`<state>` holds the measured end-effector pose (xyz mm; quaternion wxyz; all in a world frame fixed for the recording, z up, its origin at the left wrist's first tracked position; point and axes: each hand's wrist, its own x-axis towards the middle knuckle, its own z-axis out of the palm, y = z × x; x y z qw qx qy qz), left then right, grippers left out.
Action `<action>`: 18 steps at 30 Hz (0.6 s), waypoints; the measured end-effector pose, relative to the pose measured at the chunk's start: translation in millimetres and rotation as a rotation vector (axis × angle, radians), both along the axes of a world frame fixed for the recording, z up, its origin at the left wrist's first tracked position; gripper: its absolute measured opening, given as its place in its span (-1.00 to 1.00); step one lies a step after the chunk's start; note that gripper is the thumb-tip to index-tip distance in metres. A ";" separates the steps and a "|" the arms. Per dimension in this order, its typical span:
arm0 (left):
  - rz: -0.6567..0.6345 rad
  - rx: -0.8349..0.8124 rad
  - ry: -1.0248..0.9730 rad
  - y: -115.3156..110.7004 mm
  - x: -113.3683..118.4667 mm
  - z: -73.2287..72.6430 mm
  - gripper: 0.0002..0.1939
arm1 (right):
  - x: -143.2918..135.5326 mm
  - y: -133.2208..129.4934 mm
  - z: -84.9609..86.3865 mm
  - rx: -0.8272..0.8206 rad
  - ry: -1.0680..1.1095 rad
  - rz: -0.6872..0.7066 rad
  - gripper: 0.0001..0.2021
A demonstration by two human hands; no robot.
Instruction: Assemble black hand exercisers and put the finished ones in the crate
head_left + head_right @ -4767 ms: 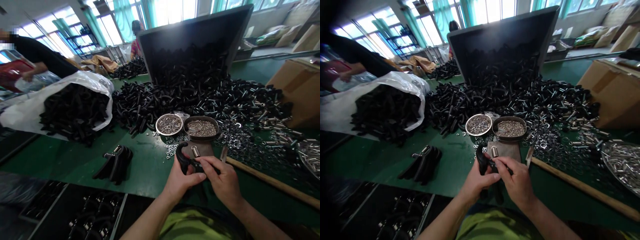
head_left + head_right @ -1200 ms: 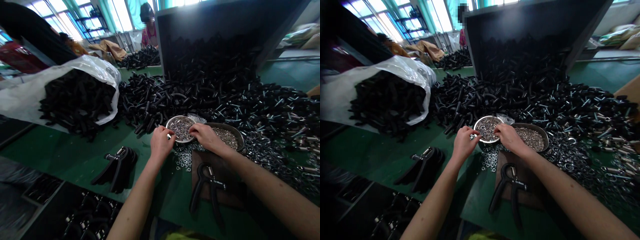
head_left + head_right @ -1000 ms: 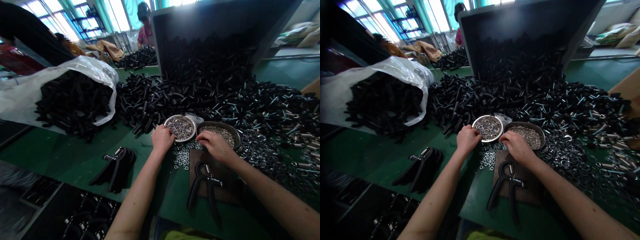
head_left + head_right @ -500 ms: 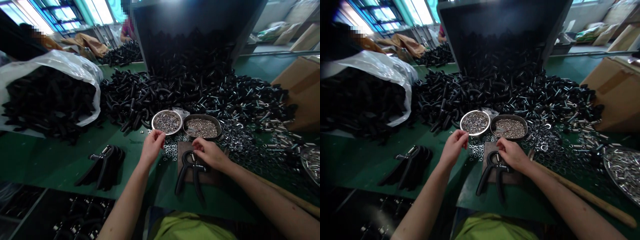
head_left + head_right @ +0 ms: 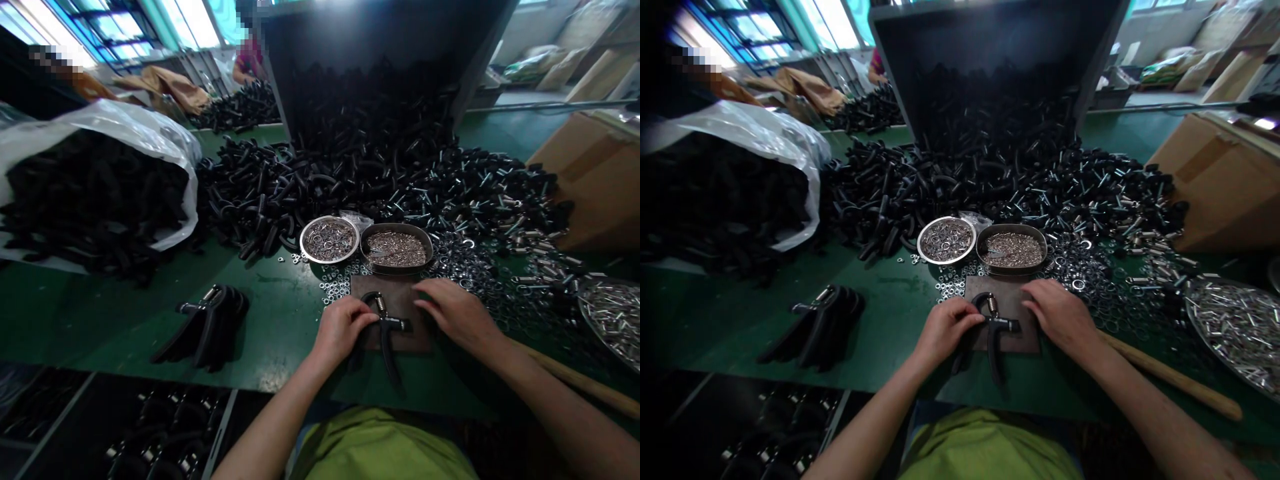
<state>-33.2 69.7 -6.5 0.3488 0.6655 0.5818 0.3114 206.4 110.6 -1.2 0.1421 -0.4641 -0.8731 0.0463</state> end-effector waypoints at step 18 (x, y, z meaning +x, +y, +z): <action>-0.276 0.447 0.785 -1.6 18.7 0.0 -0.88 | -4.1 -25.9 14.8 0.002 0.247 -0.188 -0.66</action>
